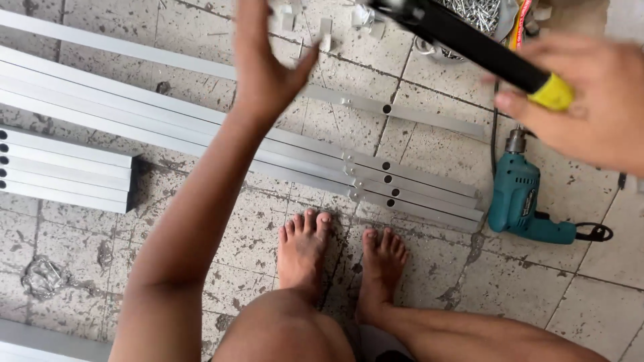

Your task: Assembling aluminum frames by drilling holes and securing joints with a rivet gun.

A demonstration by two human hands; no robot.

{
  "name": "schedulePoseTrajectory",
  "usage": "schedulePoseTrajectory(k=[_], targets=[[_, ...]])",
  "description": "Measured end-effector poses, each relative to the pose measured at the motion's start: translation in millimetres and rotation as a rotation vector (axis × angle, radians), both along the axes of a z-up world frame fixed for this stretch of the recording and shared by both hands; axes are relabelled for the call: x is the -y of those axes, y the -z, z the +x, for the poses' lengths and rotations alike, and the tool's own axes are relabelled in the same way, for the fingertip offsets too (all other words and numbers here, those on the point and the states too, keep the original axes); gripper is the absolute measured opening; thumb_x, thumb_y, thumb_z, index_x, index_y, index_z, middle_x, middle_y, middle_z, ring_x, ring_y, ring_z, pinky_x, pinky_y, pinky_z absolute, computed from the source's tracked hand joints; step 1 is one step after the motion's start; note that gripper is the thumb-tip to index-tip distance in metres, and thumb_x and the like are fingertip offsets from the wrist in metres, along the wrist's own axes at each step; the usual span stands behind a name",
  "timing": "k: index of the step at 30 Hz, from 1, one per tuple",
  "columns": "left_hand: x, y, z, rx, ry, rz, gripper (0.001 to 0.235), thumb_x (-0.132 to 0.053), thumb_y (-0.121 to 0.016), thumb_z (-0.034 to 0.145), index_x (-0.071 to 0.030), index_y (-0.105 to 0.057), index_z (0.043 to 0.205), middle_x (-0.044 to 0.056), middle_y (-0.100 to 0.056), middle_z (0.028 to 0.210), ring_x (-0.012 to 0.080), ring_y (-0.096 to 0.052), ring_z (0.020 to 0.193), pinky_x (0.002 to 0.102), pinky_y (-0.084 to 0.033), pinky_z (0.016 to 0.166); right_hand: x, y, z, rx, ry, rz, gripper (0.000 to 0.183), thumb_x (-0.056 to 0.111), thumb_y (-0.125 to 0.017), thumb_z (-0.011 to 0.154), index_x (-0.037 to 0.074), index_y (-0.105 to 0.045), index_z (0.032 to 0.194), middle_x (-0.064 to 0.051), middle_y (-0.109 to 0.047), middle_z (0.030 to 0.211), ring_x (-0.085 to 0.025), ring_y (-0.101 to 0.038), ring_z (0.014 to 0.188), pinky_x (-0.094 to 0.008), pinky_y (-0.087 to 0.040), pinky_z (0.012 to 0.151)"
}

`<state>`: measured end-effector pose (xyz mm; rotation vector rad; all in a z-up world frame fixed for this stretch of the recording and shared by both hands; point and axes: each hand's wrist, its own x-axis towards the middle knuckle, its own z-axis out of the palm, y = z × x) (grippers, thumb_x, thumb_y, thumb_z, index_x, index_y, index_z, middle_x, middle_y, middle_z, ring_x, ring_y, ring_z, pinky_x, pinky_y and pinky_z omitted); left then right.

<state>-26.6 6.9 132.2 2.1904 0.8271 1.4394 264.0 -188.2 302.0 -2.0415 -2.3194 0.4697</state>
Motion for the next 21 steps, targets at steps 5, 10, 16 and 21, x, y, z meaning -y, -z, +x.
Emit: schedulePoseTrajectory(k=[5,10,16,21], targets=[[26,97,13,-0.823,0.534,-0.230,0.069,-0.047,-0.077,0.088,-0.013,-0.053,0.143,0.010,-0.062,0.138,0.0328,-0.052,0.127,0.053,-0.038,0.112,47,60,14,-0.021,0.622,-0.513,0.029,0.022,-0.065,0.100,0.011,-0.071,0.127,-0.013,-0.077,0.096,-0.022,-0.057,0.049,-0.030,-0.044,0.036],[25,142,28,-0.657,0.567,-0.196,0.038,-0.039,-0.073,0.095,-0.010,-0.070,0.120,0.008,-0.071,0.112,0.0254,-0.060,0.104,0.041,-0.052,0.094,100,188,97,0.358,0.340,-0.327,0.048,0.048,-0.049,0.099,0.021,-0.071,0.134,0.000,-0.067,0.142,-0.024,-0.062,0.129,-0.050,-0.060,0.081],[45,138,37,-0.556,0.608,-0.223,0.031,-0.027,-0.076,0.095,-0.005,-0.074,0.116,0.010,-0.073,0.107,0.0257,-0.061,0.098,0.039,-0.056,0.088,114,257,148,0.445,0.162,-0.084,0.041,0.044,-0.061,0.100,0.029,-0.071,0.136,-0.001,-0.071,0.137,-0.024,-0.065,0.124,-0.051,-0.053,0.096],[48,133,37,-0.577,0.628,-0.213,0.040,-0.021,-0.086,0.087,-0.001,-0.071,0.118,0.011,-0.070,0.109,0.0260,-0.061,0.098,0.039,-0.057,0.089,77,227,112,0.497,0.185,-0.244,0.060,0.061,-0.060,0.095,0.025,-0.068,0.142,-0.010,-0.071,0.132,-0.031,-0.061,0.122,-0.048,-0.046,0.093]])
